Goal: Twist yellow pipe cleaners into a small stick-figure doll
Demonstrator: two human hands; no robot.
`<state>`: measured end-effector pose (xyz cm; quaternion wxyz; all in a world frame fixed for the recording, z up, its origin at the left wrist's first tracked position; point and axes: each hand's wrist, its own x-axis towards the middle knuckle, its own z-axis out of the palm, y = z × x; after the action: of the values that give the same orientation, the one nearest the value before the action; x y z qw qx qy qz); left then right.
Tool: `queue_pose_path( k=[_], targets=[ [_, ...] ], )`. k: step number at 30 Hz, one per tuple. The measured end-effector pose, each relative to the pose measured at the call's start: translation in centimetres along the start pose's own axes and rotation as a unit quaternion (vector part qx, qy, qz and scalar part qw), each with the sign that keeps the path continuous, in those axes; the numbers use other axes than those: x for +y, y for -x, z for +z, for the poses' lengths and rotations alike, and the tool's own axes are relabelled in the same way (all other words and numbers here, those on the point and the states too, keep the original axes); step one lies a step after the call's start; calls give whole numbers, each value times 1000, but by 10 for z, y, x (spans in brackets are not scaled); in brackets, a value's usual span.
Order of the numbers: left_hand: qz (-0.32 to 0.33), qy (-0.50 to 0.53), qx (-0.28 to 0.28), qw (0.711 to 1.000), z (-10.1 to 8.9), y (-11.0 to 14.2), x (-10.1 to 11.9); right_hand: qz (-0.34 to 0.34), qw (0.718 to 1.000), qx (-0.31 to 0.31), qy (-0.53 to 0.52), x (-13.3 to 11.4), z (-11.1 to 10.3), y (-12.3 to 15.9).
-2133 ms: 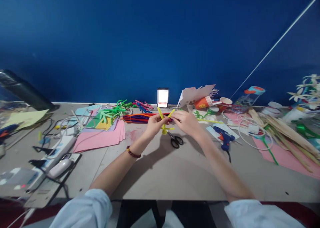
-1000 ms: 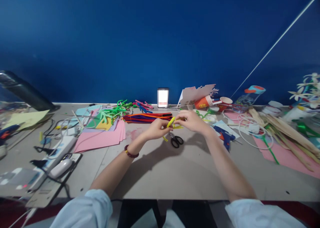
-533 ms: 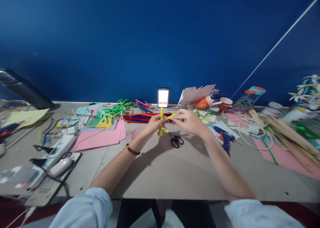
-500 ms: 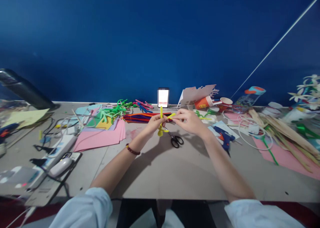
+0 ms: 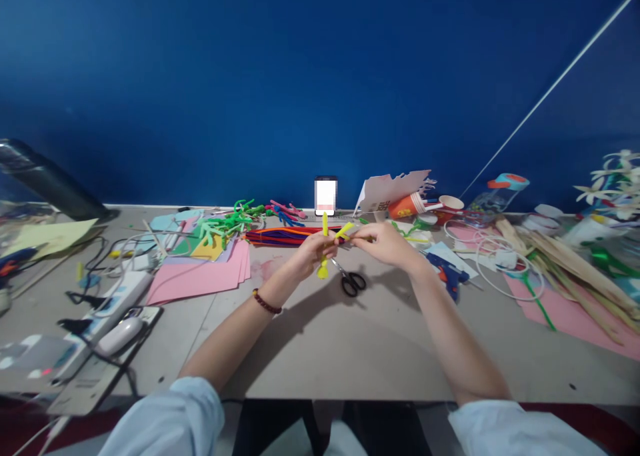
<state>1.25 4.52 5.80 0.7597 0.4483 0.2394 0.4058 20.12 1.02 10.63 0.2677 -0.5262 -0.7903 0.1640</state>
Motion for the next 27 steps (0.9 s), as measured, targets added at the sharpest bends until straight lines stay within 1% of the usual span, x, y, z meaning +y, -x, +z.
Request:
queue_pose_path(
  k=[3, 6, 9, 13, 16, 18, 21, 24, 26, 27],
  targets=[
    [14, -60, -26, 998, -5, -1, -4, 30, 999, -31, 0, 0, -4, 0],
    [30, -99, -34, 994, -10, -2, -6, 38, 998, -44, 8, -2, -6, 0],
    [38, -123, -28, 991, -12, -2, -5, 39, 998, -48, 5, -3, -7, 0],
    [60, -149, -35, 986, -13, 0, -4, 33, 998, -48, -4, -1, -6, 1],
    [69, -164, -46, 983, -12, 2, -3, 41, 997, -68, 2, -2, -7, 1],
    [61, -169, -64, 982, -11, 4, -1, 46, 995, -83, 10, -3, -8, 1],
    [22, -192, -104, 976, -8, 8, 4, 51, 995, -88, 9, -2, -9, 1],
    [-17, -253, -150, 956, -3, 12, 10, 62, 995, -81, 4, 0, -10, 0],
    [-25, -294, -159, 942, 0, 14, 12, 68, 995, -68, 13, 0, -9, 1],
    [-23, -310, -151, 938, 1, 14, 12, 68, 996, -57, 23, -1, -8, 1]
  ],
)
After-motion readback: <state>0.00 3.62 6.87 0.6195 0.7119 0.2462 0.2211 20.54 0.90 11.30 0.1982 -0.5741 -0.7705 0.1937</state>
